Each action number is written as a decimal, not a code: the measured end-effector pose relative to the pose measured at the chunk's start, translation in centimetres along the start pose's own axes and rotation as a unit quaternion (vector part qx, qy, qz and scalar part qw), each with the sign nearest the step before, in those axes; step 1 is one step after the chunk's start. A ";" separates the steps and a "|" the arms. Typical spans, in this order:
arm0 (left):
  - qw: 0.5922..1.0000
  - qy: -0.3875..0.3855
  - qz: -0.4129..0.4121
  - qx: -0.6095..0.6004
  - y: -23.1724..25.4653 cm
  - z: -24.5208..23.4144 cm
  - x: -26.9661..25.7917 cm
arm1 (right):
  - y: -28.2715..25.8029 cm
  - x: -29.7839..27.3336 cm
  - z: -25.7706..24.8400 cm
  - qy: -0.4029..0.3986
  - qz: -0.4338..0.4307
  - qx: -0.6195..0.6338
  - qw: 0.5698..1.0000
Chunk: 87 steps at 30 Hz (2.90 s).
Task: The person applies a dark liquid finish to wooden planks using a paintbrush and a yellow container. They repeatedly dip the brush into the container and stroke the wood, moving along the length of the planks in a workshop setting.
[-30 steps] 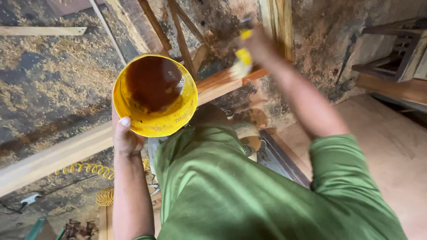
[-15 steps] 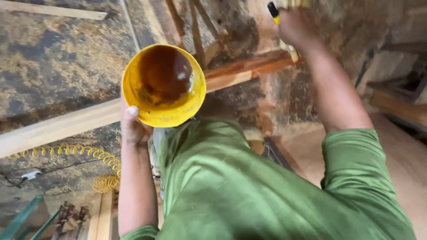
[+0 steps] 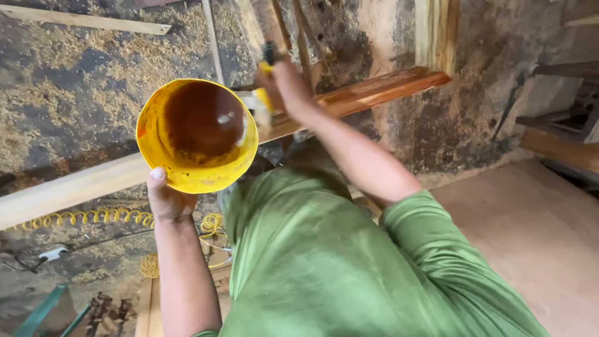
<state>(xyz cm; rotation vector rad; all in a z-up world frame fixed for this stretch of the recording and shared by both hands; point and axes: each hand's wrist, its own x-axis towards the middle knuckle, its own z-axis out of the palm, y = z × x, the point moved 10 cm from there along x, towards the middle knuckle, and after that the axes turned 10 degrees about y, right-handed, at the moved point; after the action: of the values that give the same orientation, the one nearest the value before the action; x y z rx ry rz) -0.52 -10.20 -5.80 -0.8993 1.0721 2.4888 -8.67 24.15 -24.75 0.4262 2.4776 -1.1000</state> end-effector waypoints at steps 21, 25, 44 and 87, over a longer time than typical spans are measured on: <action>0.990 -0.103 0.003 0.098 5.0 2.7 3.6 | -14.4 -18.9 -6.5 0.276 -0.236 0.055 0.930; 0.988 -0.108 0.008 0.114 4.5 3.8 3.2 | -3.7 -18.9 -15.8 0.403 -0.031 0.053 0.913; 0.992 -0.103 -0.033 0.061 -0.3 2.8 1.9 | -4.4 -19.3 -13.6 0.241 -0.233 0.106 0.936; 0.982 -0.115 0.038 0.142 11.6 -6.1 3.3 | -21.7 -21.4 0.2 0.312 -0.256 -0.095 0.910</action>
<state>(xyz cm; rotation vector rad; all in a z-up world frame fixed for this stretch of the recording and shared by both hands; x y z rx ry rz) -5.93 -22.59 -4.71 -0.4842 1.3546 2.3440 0.94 7.52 -1.04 0.0553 3.3675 -0.9879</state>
